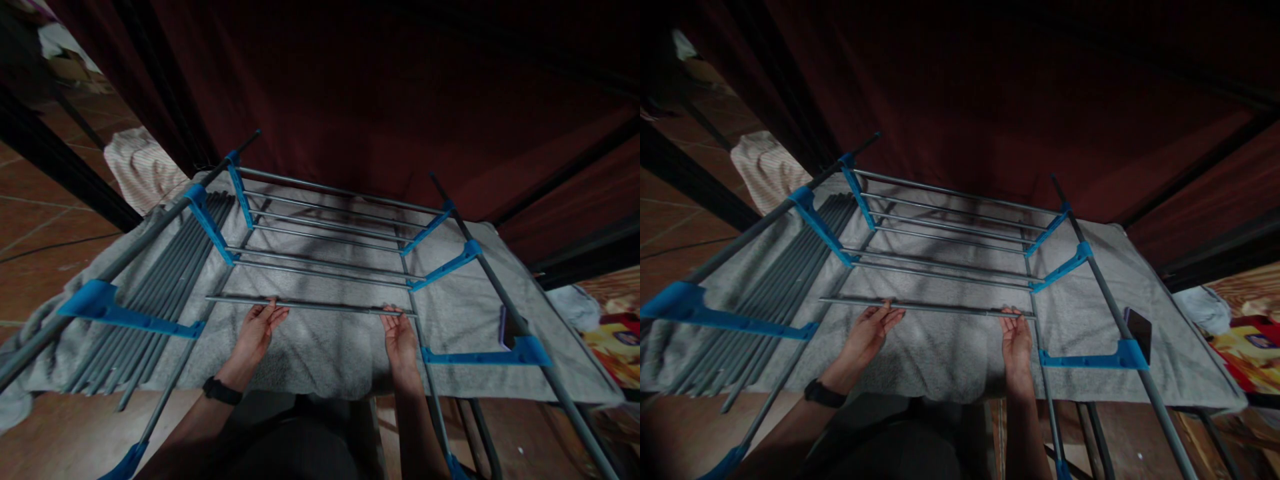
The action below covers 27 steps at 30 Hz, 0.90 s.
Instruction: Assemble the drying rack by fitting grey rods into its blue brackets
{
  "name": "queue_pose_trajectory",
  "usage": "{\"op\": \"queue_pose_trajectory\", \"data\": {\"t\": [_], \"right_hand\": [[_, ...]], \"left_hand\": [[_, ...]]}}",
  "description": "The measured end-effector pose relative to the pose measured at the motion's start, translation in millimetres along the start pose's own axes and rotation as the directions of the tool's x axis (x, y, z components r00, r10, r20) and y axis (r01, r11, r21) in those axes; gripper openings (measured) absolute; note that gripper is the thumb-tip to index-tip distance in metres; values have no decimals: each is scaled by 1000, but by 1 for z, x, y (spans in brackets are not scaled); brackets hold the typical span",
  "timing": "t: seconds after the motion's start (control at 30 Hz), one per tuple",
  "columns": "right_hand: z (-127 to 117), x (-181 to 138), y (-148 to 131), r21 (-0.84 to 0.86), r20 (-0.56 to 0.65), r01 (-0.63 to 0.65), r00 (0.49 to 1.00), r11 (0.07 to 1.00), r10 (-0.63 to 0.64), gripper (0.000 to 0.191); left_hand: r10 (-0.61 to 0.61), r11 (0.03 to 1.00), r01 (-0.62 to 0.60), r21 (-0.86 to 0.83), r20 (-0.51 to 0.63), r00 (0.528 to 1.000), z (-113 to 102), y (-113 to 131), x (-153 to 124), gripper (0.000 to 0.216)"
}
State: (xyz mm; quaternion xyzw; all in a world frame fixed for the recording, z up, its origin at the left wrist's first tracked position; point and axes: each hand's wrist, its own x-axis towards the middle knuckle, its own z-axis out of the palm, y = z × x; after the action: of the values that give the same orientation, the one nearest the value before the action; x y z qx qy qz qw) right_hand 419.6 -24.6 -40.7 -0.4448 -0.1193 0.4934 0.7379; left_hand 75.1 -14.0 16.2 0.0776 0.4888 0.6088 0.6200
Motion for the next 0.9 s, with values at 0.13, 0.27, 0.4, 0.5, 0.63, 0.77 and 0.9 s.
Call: {"op": "queue_pose_trajectory", "data": {"t": [0.13, 0.27, 0.4, 0.5, 0.63, 0.77, 0.9], "right_hand": [[0, -1, 0, -14, 10, 12, 1000, 1000, -12, 7], [0, -1, 1, -26, 3, 11, 1000, 1000, -11, 7], [-1, 1, 1, -42, 7, 24, 1000, 999, -23, 9], [-2, 2, 1, -42, 7, 16, 1000, 999, -16, 9], [-1, 1, 1, -43, -3, 16, 1000, 999, -16, 9], [0, 0, 0, -40, 2, 8, 1000, 999, -8, 10], [0, 0, 0, -33, -10, 11, 1000, 999, -11, 9]], "left_hand": [[-2, 1000, 2, -4, -12, 1000, 0, 0, 0, 13], [-9, 1000, 9, -9, -8, 1000, 0, 0, 1, 13], [-13, 1000, 13, -17, -15, 1000, 0, 0, 1, 13], [-9, 1000, 9, -17, -18, 1000, 0, 0, 1, 12], [-8, 1000, 8, -12, -11, 1000, 0, 0, 1, 13], [-10, 1000, 10, -1, -8, 1000, -1, 0, 2, 14], [3, 1000, -3, 3, -5, 1000, -2, -1, 2, 13]]}}
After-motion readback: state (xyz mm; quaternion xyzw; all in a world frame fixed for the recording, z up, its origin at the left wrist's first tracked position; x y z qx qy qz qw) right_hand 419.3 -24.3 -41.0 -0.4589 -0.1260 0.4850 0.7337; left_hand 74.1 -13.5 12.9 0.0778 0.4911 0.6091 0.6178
